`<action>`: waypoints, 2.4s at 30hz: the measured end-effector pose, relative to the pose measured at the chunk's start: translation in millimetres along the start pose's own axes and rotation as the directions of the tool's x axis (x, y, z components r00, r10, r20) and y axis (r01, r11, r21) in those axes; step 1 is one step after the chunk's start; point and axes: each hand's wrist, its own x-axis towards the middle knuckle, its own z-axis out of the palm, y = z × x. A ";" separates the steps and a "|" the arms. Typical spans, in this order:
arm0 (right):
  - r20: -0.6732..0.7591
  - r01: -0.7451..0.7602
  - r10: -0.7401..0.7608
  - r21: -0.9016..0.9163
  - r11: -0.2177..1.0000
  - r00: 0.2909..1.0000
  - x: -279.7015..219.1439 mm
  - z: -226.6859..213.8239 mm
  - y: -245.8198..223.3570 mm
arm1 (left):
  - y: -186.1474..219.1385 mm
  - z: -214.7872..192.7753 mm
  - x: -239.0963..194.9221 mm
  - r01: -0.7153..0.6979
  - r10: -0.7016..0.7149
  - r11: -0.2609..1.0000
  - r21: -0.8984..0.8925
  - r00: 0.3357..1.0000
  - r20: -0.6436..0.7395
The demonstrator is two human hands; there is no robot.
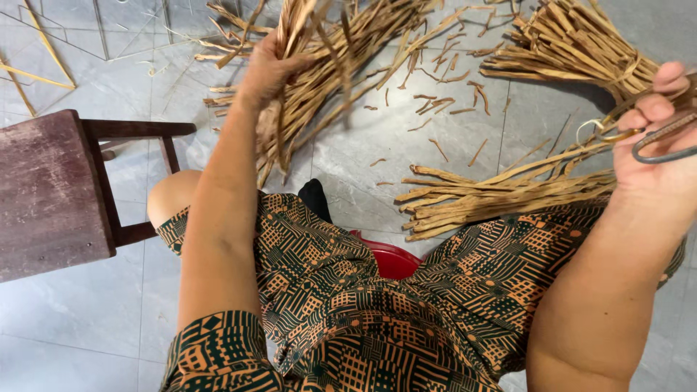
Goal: The person sits on a low stool and uses shears to trim and separate dried plant strips. The person repeatedly picks up bundles, cuts them into smaller pieces, and drops the cut pieces onto the floor.
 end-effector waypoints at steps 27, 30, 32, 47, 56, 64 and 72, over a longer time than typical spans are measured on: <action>-0.016 0.060 -0.068 -0.306 0.950 0.998 -41.3 122.1 43.9 | 24.6 107.1 9.2 -0.491 0.368 0.832 -0.257 0.836 -0.407; -0.018 0.060 -0.069 -0.303 0.951 0.997 -40.6 120.5 43.5 | -3.7 123.9 3.1 -0.437 0.341 0.882 -0.177 0.851 -0.400; -0.022 0.059 -0.069 -0.305 0.950 0.997 -41.6 118.2 42.9 | -28.0 132.9 0.6 -0.414 0.317 0.891 -0.186 0.861 -0.397; -0.033 0.055 -0.068 -0.292 0.955 0.997 -46.3 120.1 38.3 | -72.8 152.8 21.7 -0.390 0.282 0.888 -0.244 0.880 -0.383; -0.025 0.056 -0.068 -0.330 0.942 0.997 -48.1 141.6 46.3 | -10.1 92.1 45.3 -0.289 0.202 0.919 -0.268 0.929 -0.309; 0.164 0.114 -0.014 -0.618 0.778 0.986 -53.3 177.0 96.6 | 109.2 75.9 -22.8 -0.116 0.201 0.808 -0.578 0.976 0.085; 0.536 0.403 0.062 -0.701 0.588 0.842 -60.5 206.6 172.6 | 115.1 138.7 -22.2 -0.043 0.233 0.577 -0.816 0.966 0.114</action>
